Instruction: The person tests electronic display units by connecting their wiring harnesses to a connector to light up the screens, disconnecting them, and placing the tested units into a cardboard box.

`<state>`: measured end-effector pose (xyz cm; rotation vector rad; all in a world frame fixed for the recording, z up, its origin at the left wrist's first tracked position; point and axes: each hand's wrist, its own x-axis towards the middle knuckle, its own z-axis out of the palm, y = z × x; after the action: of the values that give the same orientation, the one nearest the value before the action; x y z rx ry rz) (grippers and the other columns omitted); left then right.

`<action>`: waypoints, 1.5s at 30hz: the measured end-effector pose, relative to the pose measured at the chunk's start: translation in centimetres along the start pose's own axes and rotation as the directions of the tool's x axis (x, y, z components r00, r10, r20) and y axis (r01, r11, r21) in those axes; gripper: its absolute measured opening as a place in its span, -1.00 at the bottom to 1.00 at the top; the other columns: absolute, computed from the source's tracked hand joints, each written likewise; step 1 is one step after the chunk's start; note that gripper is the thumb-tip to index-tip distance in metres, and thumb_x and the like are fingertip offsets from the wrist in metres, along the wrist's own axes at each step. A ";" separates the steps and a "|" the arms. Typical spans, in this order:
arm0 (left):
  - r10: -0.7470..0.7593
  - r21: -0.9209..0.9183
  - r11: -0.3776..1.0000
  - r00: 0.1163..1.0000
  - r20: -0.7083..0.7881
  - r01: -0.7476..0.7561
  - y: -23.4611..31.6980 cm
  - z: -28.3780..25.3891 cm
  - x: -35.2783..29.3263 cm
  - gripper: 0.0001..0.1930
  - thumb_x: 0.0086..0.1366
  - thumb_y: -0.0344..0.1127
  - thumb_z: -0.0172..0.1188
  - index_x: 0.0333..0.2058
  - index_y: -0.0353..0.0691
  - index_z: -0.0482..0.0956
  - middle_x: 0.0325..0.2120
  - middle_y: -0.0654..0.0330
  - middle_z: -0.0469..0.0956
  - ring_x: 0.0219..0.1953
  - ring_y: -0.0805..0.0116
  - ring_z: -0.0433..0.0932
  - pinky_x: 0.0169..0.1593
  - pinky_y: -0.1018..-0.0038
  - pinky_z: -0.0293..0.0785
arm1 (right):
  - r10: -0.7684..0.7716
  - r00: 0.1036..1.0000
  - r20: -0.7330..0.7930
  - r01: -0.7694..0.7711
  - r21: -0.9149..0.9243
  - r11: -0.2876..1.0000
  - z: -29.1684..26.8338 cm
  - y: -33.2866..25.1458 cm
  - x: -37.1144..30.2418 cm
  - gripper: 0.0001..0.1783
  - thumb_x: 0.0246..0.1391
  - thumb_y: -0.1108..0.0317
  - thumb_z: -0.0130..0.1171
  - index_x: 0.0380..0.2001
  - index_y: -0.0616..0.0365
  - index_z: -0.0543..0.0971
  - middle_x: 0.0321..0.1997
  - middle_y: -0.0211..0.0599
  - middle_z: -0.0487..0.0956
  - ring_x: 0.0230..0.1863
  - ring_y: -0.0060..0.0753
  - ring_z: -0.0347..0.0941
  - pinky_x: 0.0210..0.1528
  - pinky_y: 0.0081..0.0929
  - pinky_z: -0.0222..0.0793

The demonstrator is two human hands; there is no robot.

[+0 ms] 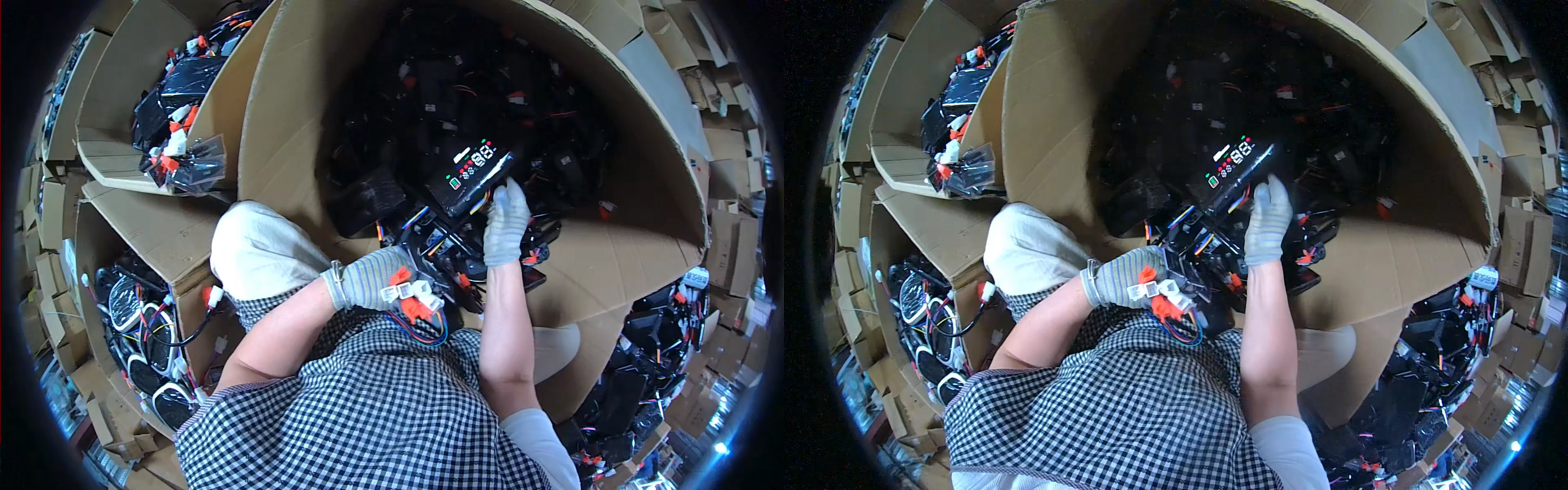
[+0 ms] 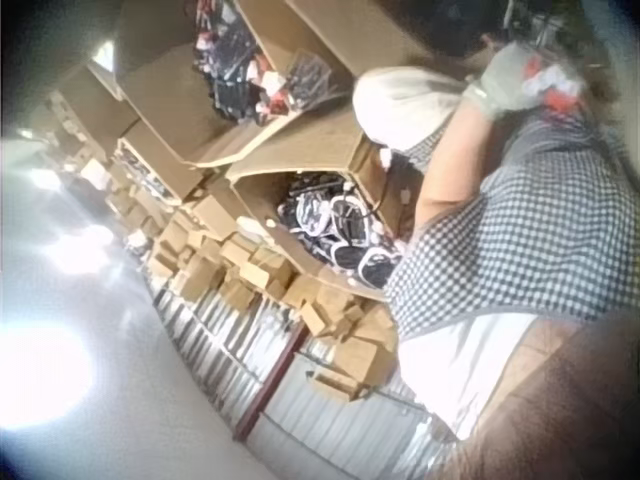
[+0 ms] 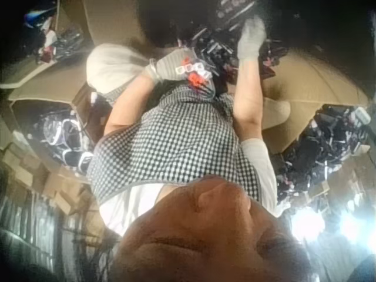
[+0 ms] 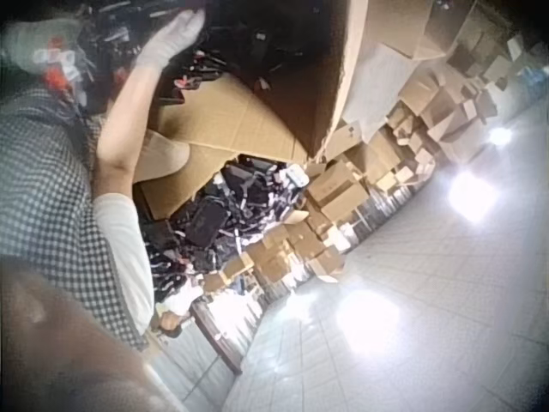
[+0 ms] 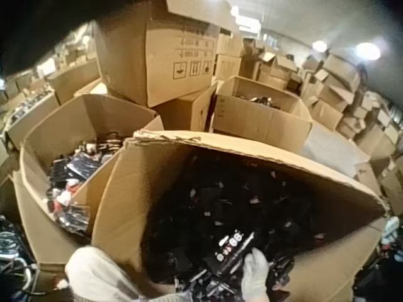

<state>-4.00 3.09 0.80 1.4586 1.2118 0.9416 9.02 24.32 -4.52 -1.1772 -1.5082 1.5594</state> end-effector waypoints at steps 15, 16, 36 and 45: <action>-0.103 -0.272 0.959 0.991 -0.083 0.077 0.8 0.2 -0.7 -0.78 0.11 -0.22 0.13 -0.33 -0.21 0.55 -0.42 0.19 0.56 -0.36 0.26 0.52 -0.25 0.42 0.40 | 0.110 0.969 0.223 -0.228 0.621 0.750 -3.1 0.2 -6.2 -0.55 0.05 0.35 0.13 0.04 0.15 0.36 -0.02 -0.38 0.43 -0.01 -0.41 0.35 0.07 -0.38 0.27; -0.131 -0.289 0.950 0.991 -0.033 0.115 0.5 0.1 -0.3 -0.81 0.13 -0.26 0.12 -0.32 -0.21 0.55 -0.40 0.20 0.57 -0.34 0.28 0.53 -0.23 0.43 0.40 | 0.163 0.972 0.168 -0.222 0.440 0.870 -4.9 1.4 -6.4 -0.57 0.08 0.34 0.08 0.04 0.18 0.37 0.00 -0.34 0.44 -0.01 -0.40 0.37 0.07 -0.42 0.26; -0.234 -0.942 0.282 0.939 -0.251 -0.182 0.1 1.4 -0.2 -0.75 0.17 -0.13 0.18 -0.51 -0.13 0.36 -0.38 0.28 0.43 -0.16 0.33 0.42 0.11 0.23 0.25 | 0.213 0.945 0.249 -0.319 0.558 0.766 3.5 -0.7 10.5 -0.70 0.05 0.33 0.08 -0.11 0.12 0.46 -0.15 -0.21 0.52 -0.20 -0.35 0.49 -0.23 -0.51 0.43; -0.330 -0.535 0.844 0.829 -0.452 0.044 -3.6 1.7 -1.7 -0.84 0.26 -0.29 0.03 -0.48 -0.19 0.40 -0.42 0.25 0.38 -0.29 0.40 0.39 -0.01 0.39 0.34 | -0.174 0.975 0.137 0.180 -0.034 0.983 9.6 0.1 6.4 -0.77 0.12 0.36 0.02 -0.17 0.18 0.50 -0.08 -0.29 0.48 -0.09 -0.34 0.43 -0.03 -0.45 0.33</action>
<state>-3.45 1.14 -3.01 0.6449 1.3334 1.4488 -2.21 26.45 -6.32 -0.9497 -1.6953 1.5145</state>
